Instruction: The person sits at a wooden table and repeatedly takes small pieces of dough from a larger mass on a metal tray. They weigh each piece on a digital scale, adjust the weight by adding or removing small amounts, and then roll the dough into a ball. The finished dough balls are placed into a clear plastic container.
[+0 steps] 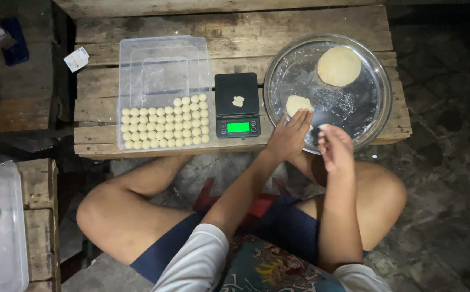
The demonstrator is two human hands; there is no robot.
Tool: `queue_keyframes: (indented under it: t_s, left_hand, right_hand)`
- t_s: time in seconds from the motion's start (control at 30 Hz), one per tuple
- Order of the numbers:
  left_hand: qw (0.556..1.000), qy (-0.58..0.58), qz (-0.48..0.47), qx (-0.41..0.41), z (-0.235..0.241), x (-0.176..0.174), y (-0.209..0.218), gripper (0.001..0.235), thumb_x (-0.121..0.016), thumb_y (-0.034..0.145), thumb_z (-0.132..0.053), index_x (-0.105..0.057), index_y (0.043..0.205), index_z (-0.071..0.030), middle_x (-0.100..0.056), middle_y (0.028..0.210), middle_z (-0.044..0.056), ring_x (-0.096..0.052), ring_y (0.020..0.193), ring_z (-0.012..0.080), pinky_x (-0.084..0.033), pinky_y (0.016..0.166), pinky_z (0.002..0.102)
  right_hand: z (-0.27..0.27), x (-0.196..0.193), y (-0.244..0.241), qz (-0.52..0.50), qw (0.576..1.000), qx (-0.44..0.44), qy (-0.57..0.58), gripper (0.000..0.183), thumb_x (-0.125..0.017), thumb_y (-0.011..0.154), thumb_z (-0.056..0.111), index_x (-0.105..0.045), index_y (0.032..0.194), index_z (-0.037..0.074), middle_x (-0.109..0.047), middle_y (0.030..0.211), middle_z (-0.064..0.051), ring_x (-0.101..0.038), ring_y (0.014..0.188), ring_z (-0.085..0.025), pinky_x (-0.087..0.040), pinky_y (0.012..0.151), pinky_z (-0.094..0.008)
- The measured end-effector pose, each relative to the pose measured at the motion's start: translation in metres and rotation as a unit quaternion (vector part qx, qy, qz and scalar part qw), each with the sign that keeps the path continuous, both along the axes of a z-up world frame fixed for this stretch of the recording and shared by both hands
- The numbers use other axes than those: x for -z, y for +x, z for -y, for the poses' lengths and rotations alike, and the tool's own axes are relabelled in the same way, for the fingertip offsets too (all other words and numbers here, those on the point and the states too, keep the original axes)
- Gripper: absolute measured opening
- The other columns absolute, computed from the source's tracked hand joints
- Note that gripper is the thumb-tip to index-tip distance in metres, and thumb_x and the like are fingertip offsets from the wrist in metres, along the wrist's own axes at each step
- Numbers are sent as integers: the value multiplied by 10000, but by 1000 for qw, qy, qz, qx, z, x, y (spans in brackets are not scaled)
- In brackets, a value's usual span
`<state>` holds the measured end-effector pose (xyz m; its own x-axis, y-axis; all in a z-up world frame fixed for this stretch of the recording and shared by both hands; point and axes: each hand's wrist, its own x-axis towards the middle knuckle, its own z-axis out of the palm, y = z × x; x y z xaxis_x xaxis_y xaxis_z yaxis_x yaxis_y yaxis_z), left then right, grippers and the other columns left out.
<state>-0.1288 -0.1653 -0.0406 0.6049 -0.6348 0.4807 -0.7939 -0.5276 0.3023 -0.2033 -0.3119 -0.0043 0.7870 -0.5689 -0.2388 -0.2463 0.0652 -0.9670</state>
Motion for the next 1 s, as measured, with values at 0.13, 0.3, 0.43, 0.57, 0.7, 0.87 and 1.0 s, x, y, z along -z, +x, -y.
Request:
queue_keyframes:
  t_s: [0.13,0.3,0.43,0.57,0.7,0.87,1.0]
  left_hand:
    - [998,-43,-24,31,-14,-19,-2,856,-600,790,-171,-346,1599,-58,-455,1583,192,-425,1499,306,-393,1153,576]
    - [996,-69,-30,55,-68,-41,-42,822,-659,776,-99,-417,1560,-60,-441,1581,227,-423,1486,394,-396,1150,559]
    - [953,-147,-218,147,-133,-5,-117,769,-627,817,-93,-430,1557,-26,-502,1497,280,-477,1391,469,-388,1130,574]
    - [946,-118,-266,141,-190,-13,-147,571,-663,888,-129,-576,1449,-71,-701,1184,259,-687,1069,453,-546,934,509]
    - [945,-133,-270,124,-204,-23,-136,509,-612,942,-171,-576,1436,-57,-708,1131,266,-699,1045,437,-556,917,487]
    - [941,-113,-306,93,-202,-19,-115,726,-588,886,-52,-407,1584,-133,-692,1175,201,-698,1079,399,-540,944,517]
    - [949,-42,-301,84,-198,-8,-115,658,-587,891,-117,-466,1538,-125,-695,1166,162,-692,1094,354,-544,950,480]
  right_hand:
    - [-9,-42,-5,88,990,23,110,150,-616,1051,190,-678,1122,74,-745,993,-87,-700,710,-95,-421,462,-137]
    - [-39,-52,8,78,995,28,49,314,-440,1110,198,-672,1235,28,-747,1062,-51,-706,828,-68,-445,581,-106]
    - [-70,-51,44,111,964,-111,-216,228,-588,1065,108,-763,1173,9,-737,1095,-191,-676,1066,-270,-517,970,-391]
    - [-106,-24,112,142,922,-175,-314,149,-682,1044,190,-812,1070,122,-732,924,-70,-711,924,-250,-540,888,-359]
    - [-139,-19,153,67,914,-203,-346,110,-730,1013,275,-820,1021,212,-720,863,9,-703,839,-160,-547,820,-322]
    - [-154,-31,156,-15,902,-221,-372,71,-791,884,232,-788,815,216,-679,796,-24,-694,839,-271,-551,794,-408]
    - [-145,-16,158,18,872,-240,-427,194,-755,957,259,-783,787,169,-650,763,-106,-686,790,-355,-544,749,-452]
